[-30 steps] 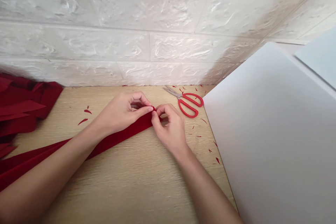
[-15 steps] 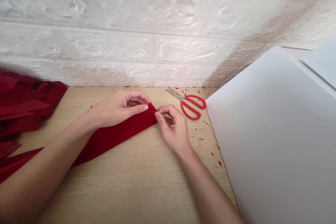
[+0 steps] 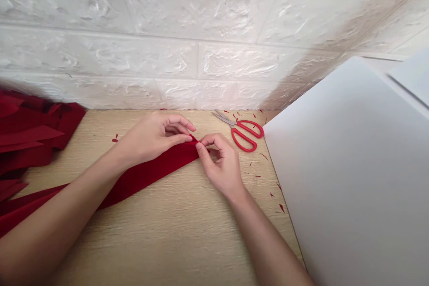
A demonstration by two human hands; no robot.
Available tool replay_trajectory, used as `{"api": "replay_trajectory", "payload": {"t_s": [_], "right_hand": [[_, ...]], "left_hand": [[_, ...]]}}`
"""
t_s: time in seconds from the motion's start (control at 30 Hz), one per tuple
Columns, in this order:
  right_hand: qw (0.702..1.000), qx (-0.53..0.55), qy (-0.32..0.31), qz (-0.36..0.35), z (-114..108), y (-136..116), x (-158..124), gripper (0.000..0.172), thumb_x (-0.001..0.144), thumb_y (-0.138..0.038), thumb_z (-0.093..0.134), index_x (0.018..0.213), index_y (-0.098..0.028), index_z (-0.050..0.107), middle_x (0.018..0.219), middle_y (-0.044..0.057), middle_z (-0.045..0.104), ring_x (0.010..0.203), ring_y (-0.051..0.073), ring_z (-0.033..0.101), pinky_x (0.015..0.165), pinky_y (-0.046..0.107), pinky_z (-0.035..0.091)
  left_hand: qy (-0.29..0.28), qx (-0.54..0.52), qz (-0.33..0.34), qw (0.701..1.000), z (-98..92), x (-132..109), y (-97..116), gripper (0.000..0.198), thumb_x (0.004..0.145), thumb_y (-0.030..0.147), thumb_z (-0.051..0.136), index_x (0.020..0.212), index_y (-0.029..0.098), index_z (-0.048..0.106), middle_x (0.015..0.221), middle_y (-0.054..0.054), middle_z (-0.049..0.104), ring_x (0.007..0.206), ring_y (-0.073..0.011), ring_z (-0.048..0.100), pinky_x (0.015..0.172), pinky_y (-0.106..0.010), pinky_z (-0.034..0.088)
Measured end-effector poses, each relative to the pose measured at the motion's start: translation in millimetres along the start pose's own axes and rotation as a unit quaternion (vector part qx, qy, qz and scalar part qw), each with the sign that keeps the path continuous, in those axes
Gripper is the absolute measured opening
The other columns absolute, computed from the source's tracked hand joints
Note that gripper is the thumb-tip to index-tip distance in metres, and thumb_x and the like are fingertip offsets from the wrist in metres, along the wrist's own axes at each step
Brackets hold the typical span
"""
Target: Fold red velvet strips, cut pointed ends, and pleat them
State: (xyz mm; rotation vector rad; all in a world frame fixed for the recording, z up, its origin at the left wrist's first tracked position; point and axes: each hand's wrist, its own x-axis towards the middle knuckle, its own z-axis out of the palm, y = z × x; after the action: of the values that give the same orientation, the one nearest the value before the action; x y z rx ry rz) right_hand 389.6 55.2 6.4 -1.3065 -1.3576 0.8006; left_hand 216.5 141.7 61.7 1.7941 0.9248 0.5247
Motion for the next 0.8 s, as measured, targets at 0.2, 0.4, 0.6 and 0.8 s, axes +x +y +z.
{"api": "replay_trajectory", "payload": {"t_s": [0.2, 0.4, 0.6, 0.8], "right_hand": [[0.999, -0.048, 0.006, -0.014, 0.2, -5.9, 0.0, 0.012, 0.093, -0.03, 0.062, 0.083, -0.023, 0.061, 0.085, 0.003, 0.064, 0.079, 0.017, 0.063, 0.071, 0.03, 0.057], [0.995, -0.092, 0.036, -0.019, 1.7, -10.7, 0.2, 0.012, 0.093, -0.027, 0.06, 0.082, -0.022, 0.06, 0.083, 0.002, 0.064, 0.075, 0.015, 0.063, 0.067, 0.03, 0.057], [0.988, -0.144, 0.047, -0.029, 3.4, -9.6, 0.0, 0.009, 0.092, -0.024, 0.06, 0.083, -0.022, 0.059, 0.082, 0.002, 0.064, 0.067, 0.014, 0.062, 0.06, 0.027, 0.056], [0.979, -0.171, 0.044, -0.102, 3.3, -9.6, -0.8, 0.01, 0.092, -0.02, 0.06, 0.099, -0.025, 0.065, 0.099, 0.005, 0.069, 0.085, 0.018, 0.066, 0.073, 0.033, 0.061]], "left_hand": [[0.022, 0.014, 0.018, 1.0, 8.2, -1.4, -2.1, 0.024, 0.088, 0.011, 0.059, 0.109, 0.017, 0.068, 0.096, -0.005, 0.08, 0.089, -0.0177, 0.076, 0.083, -0.031, 0.061], [0.029, 0.019, 0.014, 0.999, 9.7, -1.8, 2.7, 0.023, 0.088, 0.009, 0.059, 0.107, 0.016, 0.069, 0.096, -0.006, 0.08, 0.092, -0.0169, 0.076, 0.084, -0.029, 0.061], [0.032, 0.007, 0.003, 0.999, 12.2, -0.6, 0.3, 0.023, 0.086, 0.011, 0.061, 0.106, 0.017, 0.069, 0.097, -0.006, 0.08, 0.09, -0.0184, 0.077, 0.082, -0.031, 0.062], [0.036, -0.003, 0.006, 0.999, 14.6, -1.6, 1.0, 0.023, 0.086, 0.009, 0.06, 0.106, 0.016, 0.068, 0.096, -0.005, 0.08, 0.091, -0.0182, 0.077, 0.083, -0.031, 0.062]]}}
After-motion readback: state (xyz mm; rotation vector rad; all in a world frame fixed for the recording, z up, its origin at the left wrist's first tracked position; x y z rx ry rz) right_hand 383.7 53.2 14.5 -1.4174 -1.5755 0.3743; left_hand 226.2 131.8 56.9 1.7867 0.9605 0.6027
